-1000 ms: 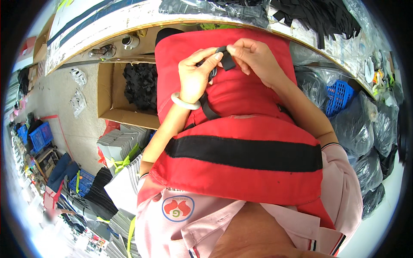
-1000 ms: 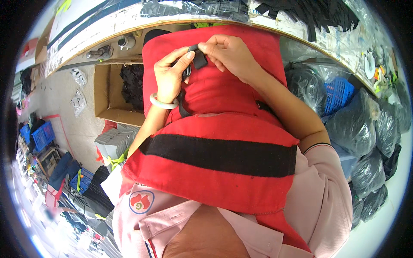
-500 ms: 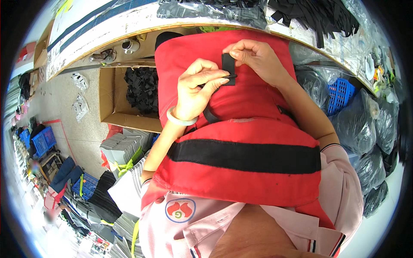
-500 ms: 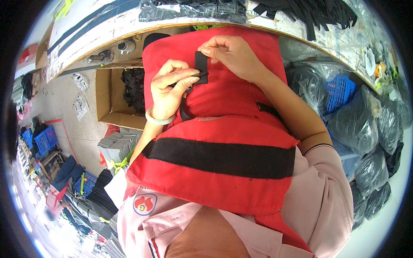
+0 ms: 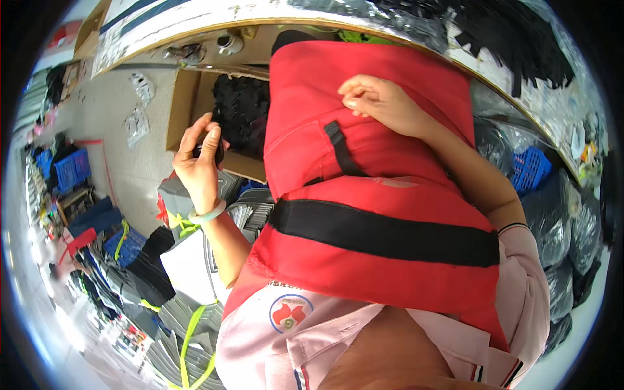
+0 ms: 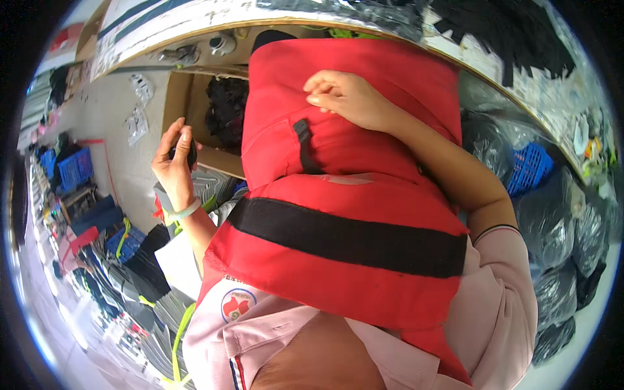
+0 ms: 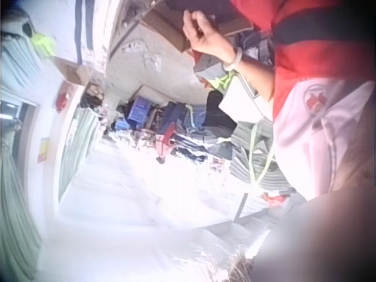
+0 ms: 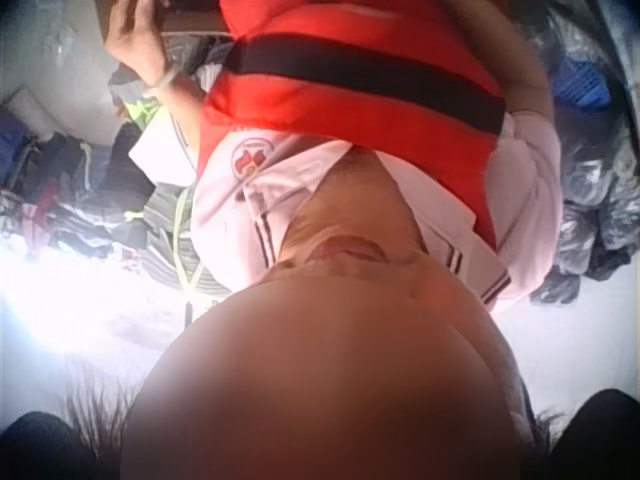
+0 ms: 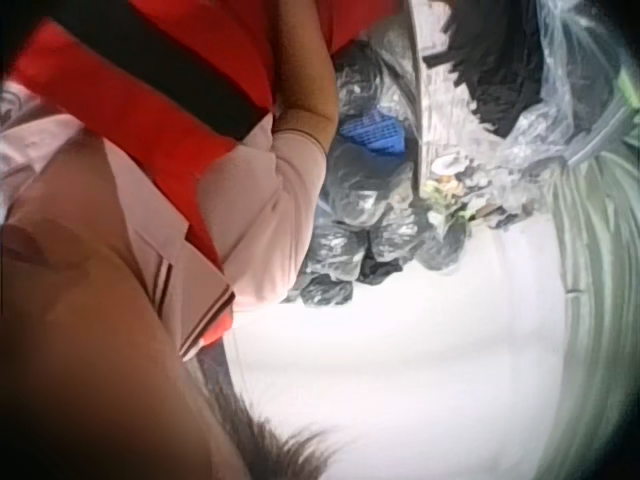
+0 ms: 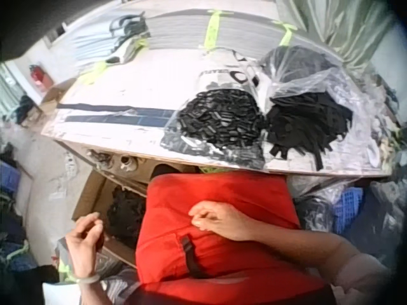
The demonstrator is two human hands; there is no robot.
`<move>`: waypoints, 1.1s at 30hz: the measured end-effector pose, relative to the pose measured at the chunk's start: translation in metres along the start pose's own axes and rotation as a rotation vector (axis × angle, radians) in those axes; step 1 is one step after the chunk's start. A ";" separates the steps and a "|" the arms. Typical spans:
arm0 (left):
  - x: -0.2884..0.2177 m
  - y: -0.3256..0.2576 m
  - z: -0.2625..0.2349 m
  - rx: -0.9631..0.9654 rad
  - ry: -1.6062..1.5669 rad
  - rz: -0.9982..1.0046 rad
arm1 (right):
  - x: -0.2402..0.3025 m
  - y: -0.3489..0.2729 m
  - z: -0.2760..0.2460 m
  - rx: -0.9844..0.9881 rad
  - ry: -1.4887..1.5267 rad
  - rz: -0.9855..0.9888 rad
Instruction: Assembling plastic buckles onto nylon straps in a workshop setting.
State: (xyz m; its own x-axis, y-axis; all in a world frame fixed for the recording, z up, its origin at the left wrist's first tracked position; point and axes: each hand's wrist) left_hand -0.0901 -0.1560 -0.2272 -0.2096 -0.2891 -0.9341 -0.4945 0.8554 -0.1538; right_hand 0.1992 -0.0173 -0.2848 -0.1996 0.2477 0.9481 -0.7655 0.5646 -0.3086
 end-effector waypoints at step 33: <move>0.024 0.038 0.165 0.850 -1.249 -0.692 | 0.030 -0.066 -0.118 -0.827 -0.728 -0.258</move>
State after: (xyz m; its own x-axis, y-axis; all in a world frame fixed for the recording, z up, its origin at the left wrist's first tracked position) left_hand 0.0255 -0.0598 -0.3088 0.8069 -0.5482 -0.2201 0.4590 0.8163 -0.3506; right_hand 0.3163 0.0460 -0.2447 -0.6101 -0.3162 0.7265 -0.2497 0.9469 0.2024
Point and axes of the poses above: each hand's wrist, its own y-axis towards the middle knuckle, its own z-axis out of the palm, x = y × z, and after that the axes turned 4 degrees about x, right-handed
